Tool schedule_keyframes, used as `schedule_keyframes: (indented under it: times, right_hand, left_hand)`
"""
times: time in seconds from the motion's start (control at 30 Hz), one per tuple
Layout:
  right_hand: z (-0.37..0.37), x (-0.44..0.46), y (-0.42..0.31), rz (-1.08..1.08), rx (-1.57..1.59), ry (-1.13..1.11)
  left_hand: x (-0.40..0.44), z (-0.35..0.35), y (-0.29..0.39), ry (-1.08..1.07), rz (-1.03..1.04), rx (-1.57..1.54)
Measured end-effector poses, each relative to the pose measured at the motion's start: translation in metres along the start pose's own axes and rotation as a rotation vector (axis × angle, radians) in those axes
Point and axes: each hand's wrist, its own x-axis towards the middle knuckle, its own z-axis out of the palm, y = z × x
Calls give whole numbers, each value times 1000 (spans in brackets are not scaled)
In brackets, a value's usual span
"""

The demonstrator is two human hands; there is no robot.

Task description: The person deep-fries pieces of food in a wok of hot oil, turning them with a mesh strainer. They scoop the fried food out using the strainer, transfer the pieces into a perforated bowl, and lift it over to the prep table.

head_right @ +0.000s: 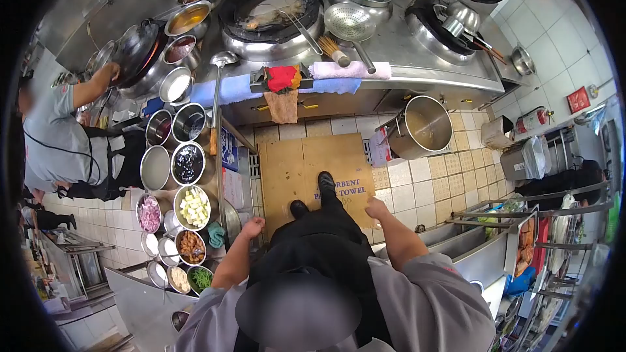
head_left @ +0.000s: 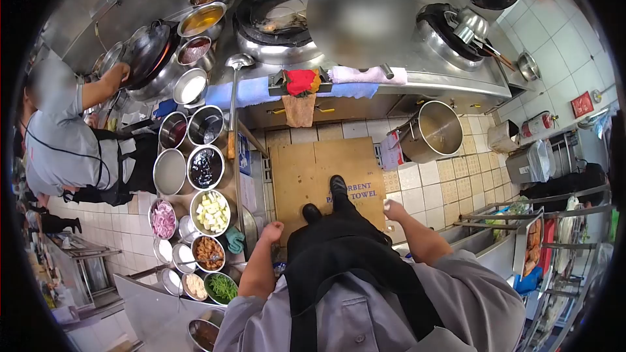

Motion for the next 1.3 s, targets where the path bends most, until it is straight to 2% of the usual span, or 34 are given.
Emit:
schedule_keyframes:
  times: [0.1,0.17,0.23,0.33,0.47,0.57,0.67,0.73,0.77,0.83,0.9,0.93,0.97,1.03,1.1,1.13,1.2,1.3]
  right_hand:
    - [-28,14,-56,-110,102,26]
    - [-21,33,-77,-170,130,91]
    - [-26,30,-112,-181,257,34]
    - [-15,19,-139,-257,230,-15]
    - [-4,-2,-132,-338,198,-54]
    - [24,7,-80,-380,137,12]
    - [21,26,-51,-334,-92,53]
    - [2,39,-52,-179,-14,-187]
    - [0,47,-51,-212,-49,-200]
    - [9,77,-45,-147,179,-197]
    - [-26,63,-82,-144,242,-253]
    - [-27,71,-93,-117,220,-329]
    - [-24,75,-97,-94,179,-413]
    - [-9,110,-83,-647,-316,-401]
    - [9,141,-80,-824,235,-476]
    - [2,149,-93,-704,257,-575]
    - [-9,164,-122,-294,258,-696]
    - [-30,195,-168,-45,418,-743]
  left_hand:
    - [-6,4,10,44,50,-95]
    - [-25,1,25,82,91,-118]
    - [-39,-2,36,59,92,-57]
    - [-48,0,34,9,64,84]
    - [-60,-9,29,18,71,107]
    - [-41,-7,1,50,63,25]
    - [-63,-16,15,126,43,45]
    - [-69,-16,19,136,30,-9]
    - [-73,-15,17,128,23,-35]
    - [-67,-6,6,178,31,-47]
    - [-49,11,-18,248,112,9]
    - [-67,-4,4,124,14,-38]
    - [-66,0,2,265,73,-20]
    - [-71,-2,12,396,-17,-119]
    - [-69,-4,14,508,-43,-235]
    - [-75,-7,20,533,-118,-291]
    - [-95,-8,36,654,-247,-418]
    - [-97,25,42,749,-409,-590]
